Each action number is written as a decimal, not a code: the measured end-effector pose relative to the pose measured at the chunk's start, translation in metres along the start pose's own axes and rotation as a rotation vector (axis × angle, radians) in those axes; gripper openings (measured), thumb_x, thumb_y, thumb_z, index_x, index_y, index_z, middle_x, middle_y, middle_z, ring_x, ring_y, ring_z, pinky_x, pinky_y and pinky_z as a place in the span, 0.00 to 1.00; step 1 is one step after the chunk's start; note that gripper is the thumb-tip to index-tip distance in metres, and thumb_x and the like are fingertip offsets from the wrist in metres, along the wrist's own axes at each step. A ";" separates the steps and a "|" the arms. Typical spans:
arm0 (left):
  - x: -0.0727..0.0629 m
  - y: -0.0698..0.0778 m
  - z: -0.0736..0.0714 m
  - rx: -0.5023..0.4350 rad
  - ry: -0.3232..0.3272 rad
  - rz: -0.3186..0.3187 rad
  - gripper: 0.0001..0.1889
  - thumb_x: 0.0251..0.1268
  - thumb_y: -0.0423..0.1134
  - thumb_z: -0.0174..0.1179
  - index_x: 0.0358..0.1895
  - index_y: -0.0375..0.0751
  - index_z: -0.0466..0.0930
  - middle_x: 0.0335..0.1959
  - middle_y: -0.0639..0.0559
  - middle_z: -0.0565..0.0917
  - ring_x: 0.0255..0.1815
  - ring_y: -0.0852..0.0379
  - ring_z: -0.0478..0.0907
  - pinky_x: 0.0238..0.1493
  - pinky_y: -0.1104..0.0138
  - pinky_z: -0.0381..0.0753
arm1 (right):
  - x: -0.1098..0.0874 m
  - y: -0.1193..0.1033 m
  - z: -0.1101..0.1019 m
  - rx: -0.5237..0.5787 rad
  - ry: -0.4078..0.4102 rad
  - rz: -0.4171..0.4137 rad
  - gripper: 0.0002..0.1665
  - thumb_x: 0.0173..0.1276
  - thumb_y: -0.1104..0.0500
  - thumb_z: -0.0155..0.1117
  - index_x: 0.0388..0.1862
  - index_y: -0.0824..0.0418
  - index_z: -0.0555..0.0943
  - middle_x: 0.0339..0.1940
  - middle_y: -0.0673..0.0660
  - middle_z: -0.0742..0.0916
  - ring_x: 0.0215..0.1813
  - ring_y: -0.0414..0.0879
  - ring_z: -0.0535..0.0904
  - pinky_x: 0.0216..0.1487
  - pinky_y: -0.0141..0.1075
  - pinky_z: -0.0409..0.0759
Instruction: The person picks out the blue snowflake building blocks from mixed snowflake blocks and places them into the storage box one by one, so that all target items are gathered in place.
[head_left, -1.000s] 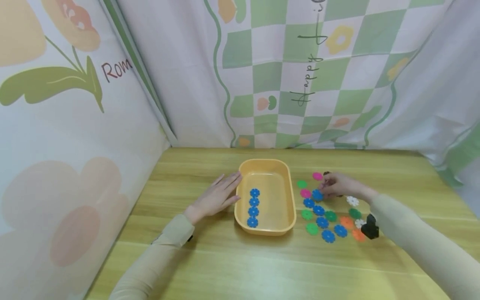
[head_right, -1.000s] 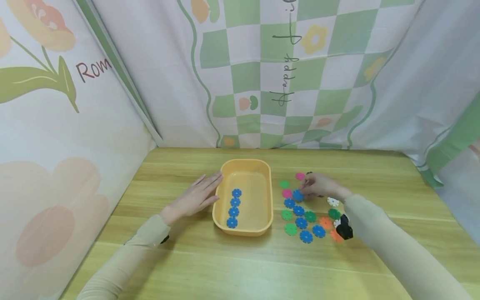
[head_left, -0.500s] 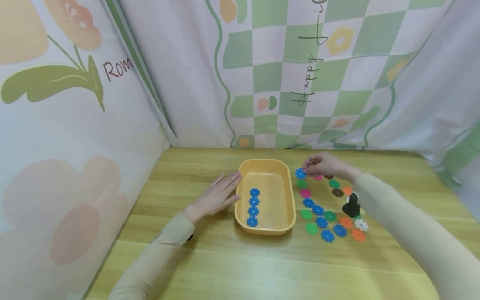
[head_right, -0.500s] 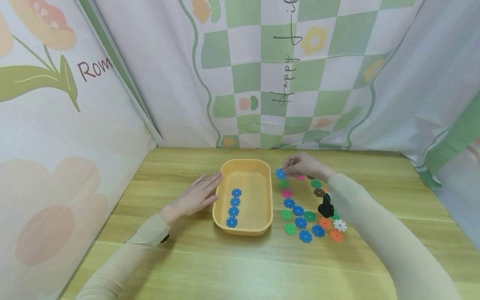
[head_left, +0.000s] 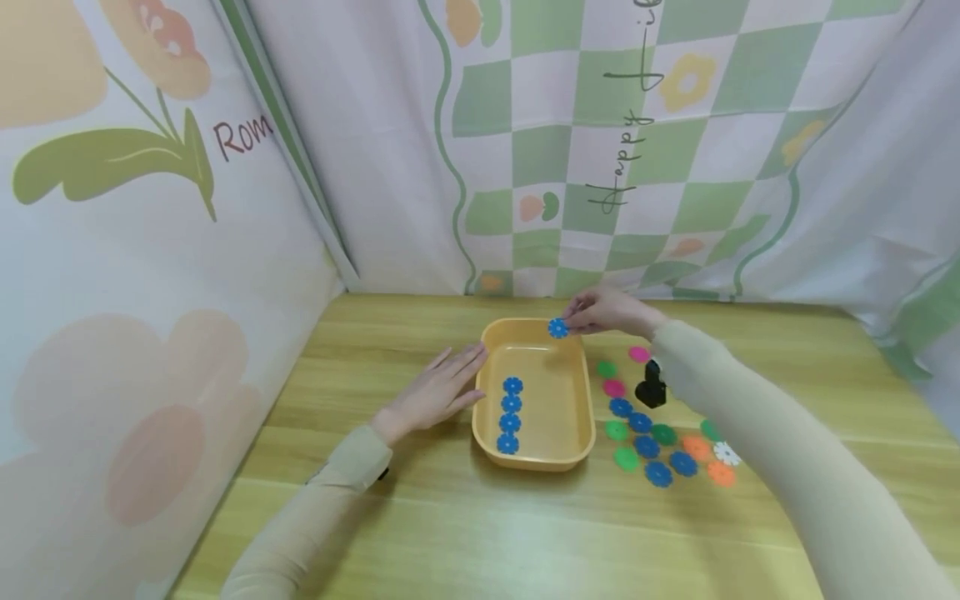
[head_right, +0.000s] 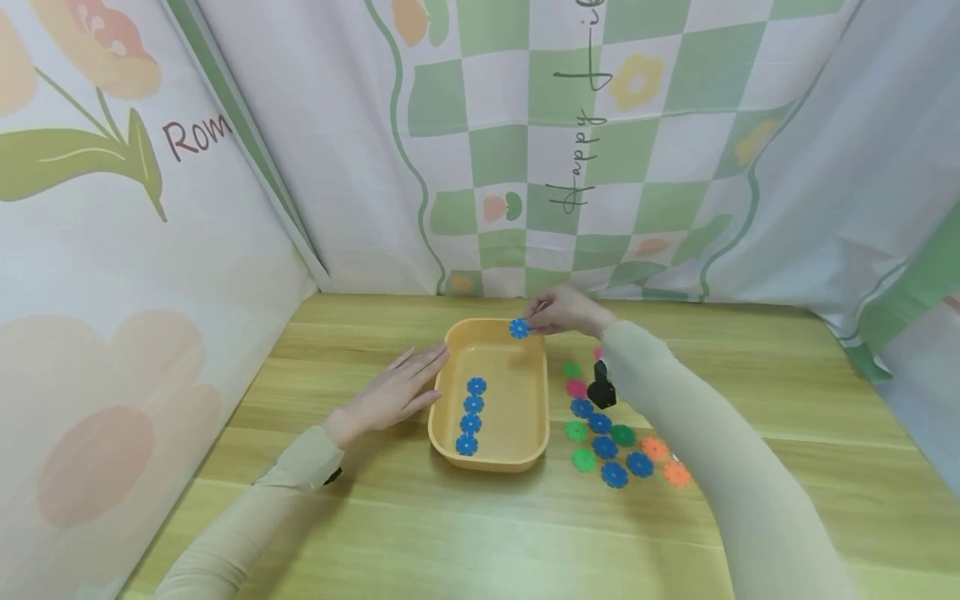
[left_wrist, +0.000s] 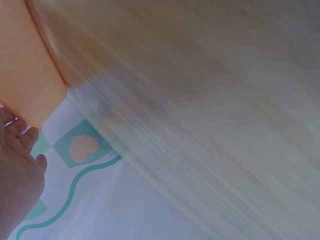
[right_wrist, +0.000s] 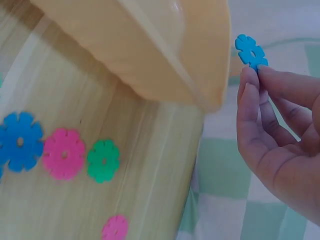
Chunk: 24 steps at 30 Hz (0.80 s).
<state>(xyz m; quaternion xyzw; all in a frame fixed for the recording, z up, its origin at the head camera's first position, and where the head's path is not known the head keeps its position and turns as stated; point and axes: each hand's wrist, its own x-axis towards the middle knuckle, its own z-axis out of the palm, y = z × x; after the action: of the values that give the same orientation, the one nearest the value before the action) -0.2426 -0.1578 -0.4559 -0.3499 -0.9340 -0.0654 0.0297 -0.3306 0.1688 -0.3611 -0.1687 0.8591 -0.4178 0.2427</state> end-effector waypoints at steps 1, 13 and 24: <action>0.000 0.000 0.000 0.004 -0.005 -0.006 0.36 0.79 0.58 0.41 0.81 0.44 0.44 0.82 0.48 0.49 0.83 0.51 0.49 0.83 0.49 0.50 | 0.004 -0.003 0.003 0.007 -0.004 -0.002 0.17 0.73 0.63 0.60 0.52 0.76 0.77 0.39 0.57 0.89 0.39 0.39 0.86 0.43 0.27 0.86; 0.001 -0.005 0.004 0.010 -0.012 -0.006 0.37 0.79 0.60 0.38 0.81 0.45 0.42 0.83 0.49 0.47 0.83 0.52 0.48 0.83 0.49 0.48 | 0.043 -0.013 0.045 0.027 -0.095 -0.009 0.12 0.70 0.68 0.60 0.46 0.79 0.78 0.29 0.53 0.89 0.30 0.36 0.82 0.38 0.28 0.84; 0.001 -0.004 0.002 0.032 -0.011 0.002 0.37 0.79 0.59 0.41 0.81 0.44 0.43 0.83 0.48 0.48 0.83 0.51 0.49 0.83 0.48 0.50 | 0.058 -0.022 0.067 -0.167 -0.090 0.063 0.08 0.67 0.68 0.61 0.42 0.72 0.83 0.33 0.59 0.89 0.34 0.45 0.86 0.46 0.41 0.88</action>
<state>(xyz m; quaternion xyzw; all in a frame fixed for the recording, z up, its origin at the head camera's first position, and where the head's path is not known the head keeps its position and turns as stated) -0.2463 -0.1600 -0.4578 -0.3508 -0.9347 -0.0487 0.0300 -0.3393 0.0844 -0.3950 -0.1799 0.8840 -0.3287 0.2793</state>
